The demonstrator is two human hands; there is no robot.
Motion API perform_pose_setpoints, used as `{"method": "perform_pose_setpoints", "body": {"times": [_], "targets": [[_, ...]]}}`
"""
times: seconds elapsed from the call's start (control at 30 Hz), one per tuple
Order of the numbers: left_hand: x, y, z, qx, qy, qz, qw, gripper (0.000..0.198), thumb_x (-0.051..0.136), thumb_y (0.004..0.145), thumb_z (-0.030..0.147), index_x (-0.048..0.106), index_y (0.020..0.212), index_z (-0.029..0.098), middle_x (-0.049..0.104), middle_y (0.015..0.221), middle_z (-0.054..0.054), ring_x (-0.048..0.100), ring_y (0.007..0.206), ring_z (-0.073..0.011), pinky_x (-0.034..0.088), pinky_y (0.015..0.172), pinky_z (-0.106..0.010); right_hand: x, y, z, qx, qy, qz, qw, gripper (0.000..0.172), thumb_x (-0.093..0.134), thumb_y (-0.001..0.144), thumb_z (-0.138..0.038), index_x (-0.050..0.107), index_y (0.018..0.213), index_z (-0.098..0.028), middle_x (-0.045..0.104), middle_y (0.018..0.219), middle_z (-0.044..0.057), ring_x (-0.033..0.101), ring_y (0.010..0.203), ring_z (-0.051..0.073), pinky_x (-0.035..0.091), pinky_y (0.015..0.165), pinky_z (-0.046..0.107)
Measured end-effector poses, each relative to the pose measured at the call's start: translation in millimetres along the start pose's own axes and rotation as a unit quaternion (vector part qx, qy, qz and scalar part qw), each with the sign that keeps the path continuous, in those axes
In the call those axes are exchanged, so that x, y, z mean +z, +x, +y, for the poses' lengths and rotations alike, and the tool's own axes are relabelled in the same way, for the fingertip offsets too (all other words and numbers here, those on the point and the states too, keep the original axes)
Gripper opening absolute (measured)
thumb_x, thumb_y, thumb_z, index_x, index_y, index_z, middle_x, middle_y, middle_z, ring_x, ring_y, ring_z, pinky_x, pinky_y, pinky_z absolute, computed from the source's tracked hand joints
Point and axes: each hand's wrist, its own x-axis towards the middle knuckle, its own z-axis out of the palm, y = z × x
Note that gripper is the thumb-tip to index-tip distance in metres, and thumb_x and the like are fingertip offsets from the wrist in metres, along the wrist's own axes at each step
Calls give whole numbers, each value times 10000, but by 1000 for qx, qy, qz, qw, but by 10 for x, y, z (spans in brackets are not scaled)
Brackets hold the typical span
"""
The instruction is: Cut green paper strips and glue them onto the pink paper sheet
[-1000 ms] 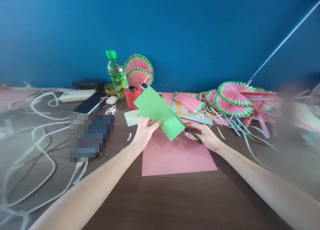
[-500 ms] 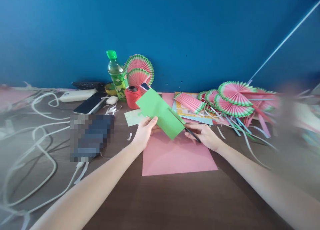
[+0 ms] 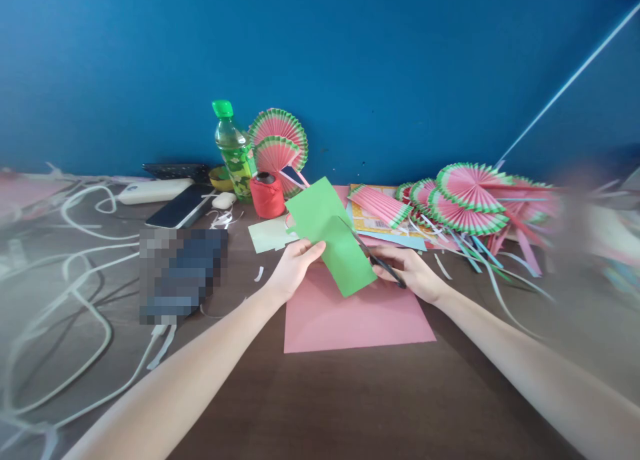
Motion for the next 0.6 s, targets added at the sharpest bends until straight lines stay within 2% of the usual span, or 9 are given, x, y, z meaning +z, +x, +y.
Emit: {"method": "perform_pose_setpoints", "body": {"times": [0.1, 0.23, 0.43, 0.6], "targets": [[-11, -4, 7, 13, 51, 0, 999, 305, 660, 684, 396, 511, 539, 173, 516, 518, 33, 534, 562, -120, 452, 617, -264, 2, -7, -18, 9, 12, -4, 1000, 487, 625, 692, -454, 618, 1056, -131, 570, 769, 41, 475, 534, 92, 441, 482, 239], [6, -16, 23, 27, 62, -1, 998, 338, 646, 699, 403, 488, 490, 189, 439, 441, 43, 489, 507, -116, 431, 591, -263, 2, -15, -24, 14, 25, -5, 1000, 480, 631, 687, -463, 618, 1032, -130, 532, 702, 18, 469, 517, 90, 424, 477, 238], [25, -18, 22, 20, 31, -28, 999, 269, 630, 724, 366, 569, 536, 183, 531, 489, 29, 552, 571, -136, 439, 690, -289, 3, -9, 2, 8, 38, -6, 999, 490, 629, 692, -462, 615, 1044, -122, 507, 716, 18, 466, 521, 86, 399, 455, 231], [23, -17, 24, 22, 36, -25, 999, 257, 634, 718, 367, 600, 553, 173, 599, 539, 6, 588, 629, -156, 446, 705, -287, -3, -4, 28, 1, 31, -8, 999, 499, 620, 710, -449, 613, 1094, -129, 498, 706, 17, 472, 516, 89, 403, 459, 235]]}}
